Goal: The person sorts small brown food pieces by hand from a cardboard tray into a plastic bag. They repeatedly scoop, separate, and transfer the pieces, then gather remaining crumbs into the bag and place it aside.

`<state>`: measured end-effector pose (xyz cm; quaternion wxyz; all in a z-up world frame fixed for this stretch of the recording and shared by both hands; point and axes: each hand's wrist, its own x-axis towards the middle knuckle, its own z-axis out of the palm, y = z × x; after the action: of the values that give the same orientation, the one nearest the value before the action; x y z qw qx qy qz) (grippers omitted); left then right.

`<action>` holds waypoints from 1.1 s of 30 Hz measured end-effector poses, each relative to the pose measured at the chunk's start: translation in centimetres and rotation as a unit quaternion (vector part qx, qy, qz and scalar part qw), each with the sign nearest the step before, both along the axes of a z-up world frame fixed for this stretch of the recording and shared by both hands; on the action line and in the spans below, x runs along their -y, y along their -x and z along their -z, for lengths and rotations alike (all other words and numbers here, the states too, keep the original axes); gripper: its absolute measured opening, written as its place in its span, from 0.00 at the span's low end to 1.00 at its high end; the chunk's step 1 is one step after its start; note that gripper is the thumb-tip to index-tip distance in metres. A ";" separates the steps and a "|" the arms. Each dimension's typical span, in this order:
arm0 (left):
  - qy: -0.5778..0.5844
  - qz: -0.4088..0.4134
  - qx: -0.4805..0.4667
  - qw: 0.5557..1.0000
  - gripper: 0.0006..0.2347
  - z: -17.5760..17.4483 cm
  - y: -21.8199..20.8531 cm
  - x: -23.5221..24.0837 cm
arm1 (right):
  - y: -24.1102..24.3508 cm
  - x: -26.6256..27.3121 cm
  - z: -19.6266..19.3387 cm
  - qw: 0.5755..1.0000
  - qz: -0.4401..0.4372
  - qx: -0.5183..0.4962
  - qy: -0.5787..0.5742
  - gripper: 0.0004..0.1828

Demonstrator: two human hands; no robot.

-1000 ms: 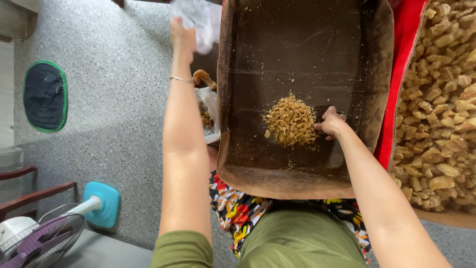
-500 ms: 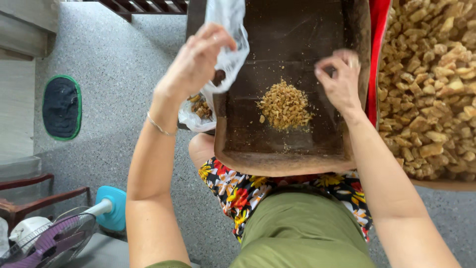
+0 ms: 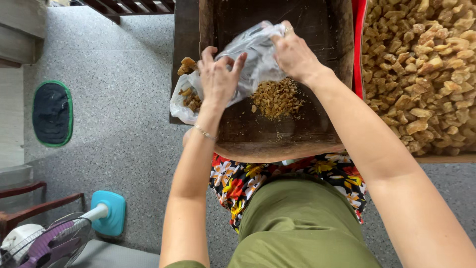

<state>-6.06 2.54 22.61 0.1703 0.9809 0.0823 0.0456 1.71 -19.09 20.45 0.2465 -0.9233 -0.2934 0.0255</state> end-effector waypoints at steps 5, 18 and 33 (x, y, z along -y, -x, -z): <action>0.003 -0.076 -0.166 0.983 0.21 5.1 -3.2 0.0 | -0.7 3.6 -2.9 0.964 0.064 -0.023 0.258 0.41; 0.109 0.098 0.003 0.989 0.22 7.6 -1.2 -0.9 | 0.0 5.4 3.7 0.981 0.123 -0.029 0.150 0.23; 0.882 0.096 0.029 0.461 0.14 11.2 2.0 -8.4 | 0.6 9.0 2.9 0.722 0.245 -0.428 -0.486 0.10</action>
<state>-8.06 10.91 11.40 0.9502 0.3086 -0.0205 -0.0395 1.14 -28.11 17.56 0.7586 -0.6073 0.1076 0.2103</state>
